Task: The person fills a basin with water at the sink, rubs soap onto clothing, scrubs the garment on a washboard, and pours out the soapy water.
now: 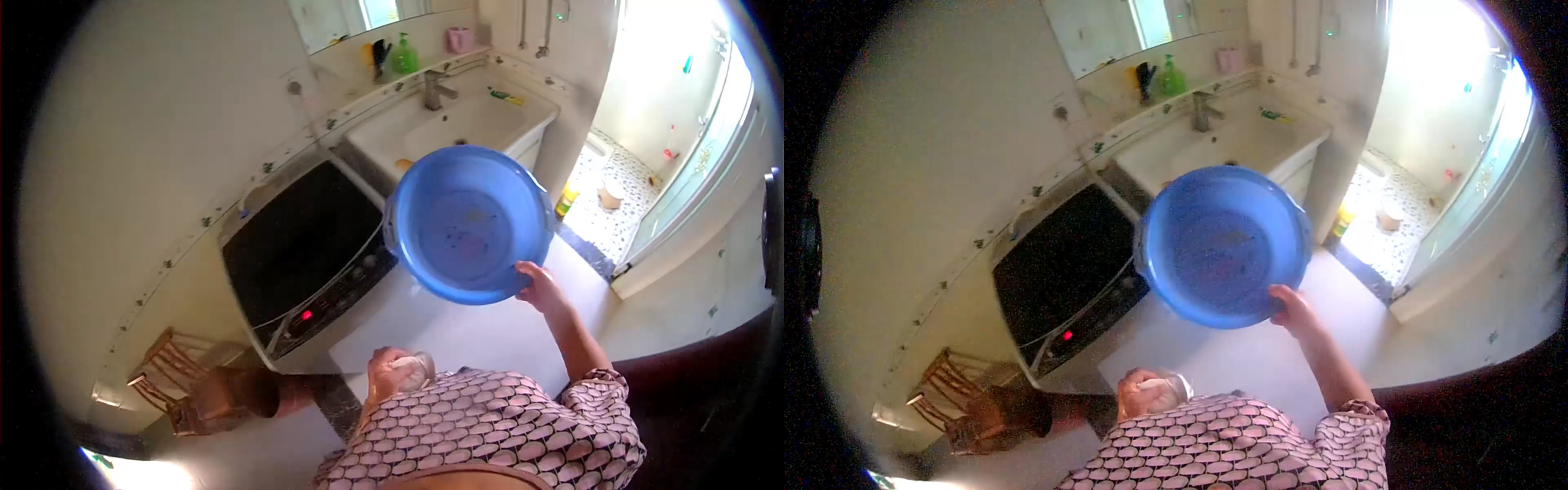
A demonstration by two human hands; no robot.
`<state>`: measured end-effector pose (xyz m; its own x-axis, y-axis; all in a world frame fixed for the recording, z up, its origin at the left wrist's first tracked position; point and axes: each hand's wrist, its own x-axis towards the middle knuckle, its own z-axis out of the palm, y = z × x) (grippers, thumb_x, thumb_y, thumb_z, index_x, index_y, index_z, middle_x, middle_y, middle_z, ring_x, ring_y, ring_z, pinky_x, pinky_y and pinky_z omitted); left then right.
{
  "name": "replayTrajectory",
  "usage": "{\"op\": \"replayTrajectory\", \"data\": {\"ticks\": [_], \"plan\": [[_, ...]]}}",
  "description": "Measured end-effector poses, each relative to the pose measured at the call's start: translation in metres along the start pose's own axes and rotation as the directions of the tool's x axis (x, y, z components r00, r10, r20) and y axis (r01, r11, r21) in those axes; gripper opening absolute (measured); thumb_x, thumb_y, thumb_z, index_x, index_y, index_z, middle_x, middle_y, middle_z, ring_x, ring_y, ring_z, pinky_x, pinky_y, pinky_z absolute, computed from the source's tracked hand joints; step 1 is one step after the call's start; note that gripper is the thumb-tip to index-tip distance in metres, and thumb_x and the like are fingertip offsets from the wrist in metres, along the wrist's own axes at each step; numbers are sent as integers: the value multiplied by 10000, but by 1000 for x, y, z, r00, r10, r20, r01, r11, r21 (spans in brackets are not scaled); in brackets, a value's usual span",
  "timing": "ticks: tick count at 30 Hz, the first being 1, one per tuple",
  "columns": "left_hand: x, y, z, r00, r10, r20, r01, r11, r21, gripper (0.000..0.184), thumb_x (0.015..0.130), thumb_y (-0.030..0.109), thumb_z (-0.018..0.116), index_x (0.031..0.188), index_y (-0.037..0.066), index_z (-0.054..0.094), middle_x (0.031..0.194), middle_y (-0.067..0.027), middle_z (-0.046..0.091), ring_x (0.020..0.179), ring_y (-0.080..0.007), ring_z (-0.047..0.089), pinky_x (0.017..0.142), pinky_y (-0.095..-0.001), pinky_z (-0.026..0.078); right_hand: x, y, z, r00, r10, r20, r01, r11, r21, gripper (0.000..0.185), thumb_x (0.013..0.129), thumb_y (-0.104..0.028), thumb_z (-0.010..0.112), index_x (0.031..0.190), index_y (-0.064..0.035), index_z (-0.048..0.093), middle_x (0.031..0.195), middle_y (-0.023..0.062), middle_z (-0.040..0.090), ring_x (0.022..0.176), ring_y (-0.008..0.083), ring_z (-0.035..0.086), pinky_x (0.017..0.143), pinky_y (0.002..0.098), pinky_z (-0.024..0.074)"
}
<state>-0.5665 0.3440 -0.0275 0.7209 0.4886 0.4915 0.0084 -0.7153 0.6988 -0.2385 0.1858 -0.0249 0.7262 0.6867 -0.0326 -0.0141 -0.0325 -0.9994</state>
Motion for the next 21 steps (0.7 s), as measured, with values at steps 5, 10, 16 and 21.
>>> {"op": "replayTrajectory", "data": {"ticks": [5, 10, 16, 21], "plan": [[97, 26, 50, 807, -524, 274, 578, 797, -177, 246, 587, 163, 736, 755, 12, 639, 677, -115, 615, 618, -213, 576, 604, -289, 458, 62, -39, -75, 913, 368, -178, -333, 922, 198, 221, 797, -301, 571, 878, -97, 545, 661, 19, 512, 432, 130, 439, 393, 252, 389], [132, -25, 106, 831, -492, 259, 547, 808, -220, 263, 602, 195, 725, 774, 14, 641, 701, -123, 627, 638, -212, 597, 610, -290, 467, 150, -51, -107, 890, 455, 15, -408, 782, 471, 230, 803, -336, 568, 775, -117, 502, 610, -1, 519, 406, 134, 451, 386, 248, 398], [210, -84, 172, 833, -509, 219, 553, 789, -267, 262, 581, 210, 724, 748, 29, 635, 707, -115, 628, 644, -208, 601, 619, -303, 474, 305, -69, -125, 790, 613, 17, -562, 714, 417, 204, 757, -323, 632, 699, -178, 501, 523, -44, 486, 406, 99, 430, 404, 247, 358], [230, -133, 205, 903, -410, 129, 429, 874, -229, 237, 590, 214, 706, 734, 42, 629, 722, -102, 624, 641, -209, 595, 608, -312, 473, 430, -60, -133, 676, 733, -79, -673, 658, 338, 305, 690, -309, 704, 687, -207, 417, 501, -50, 345, 391, 86, 351, 435, 261, 332]]}}
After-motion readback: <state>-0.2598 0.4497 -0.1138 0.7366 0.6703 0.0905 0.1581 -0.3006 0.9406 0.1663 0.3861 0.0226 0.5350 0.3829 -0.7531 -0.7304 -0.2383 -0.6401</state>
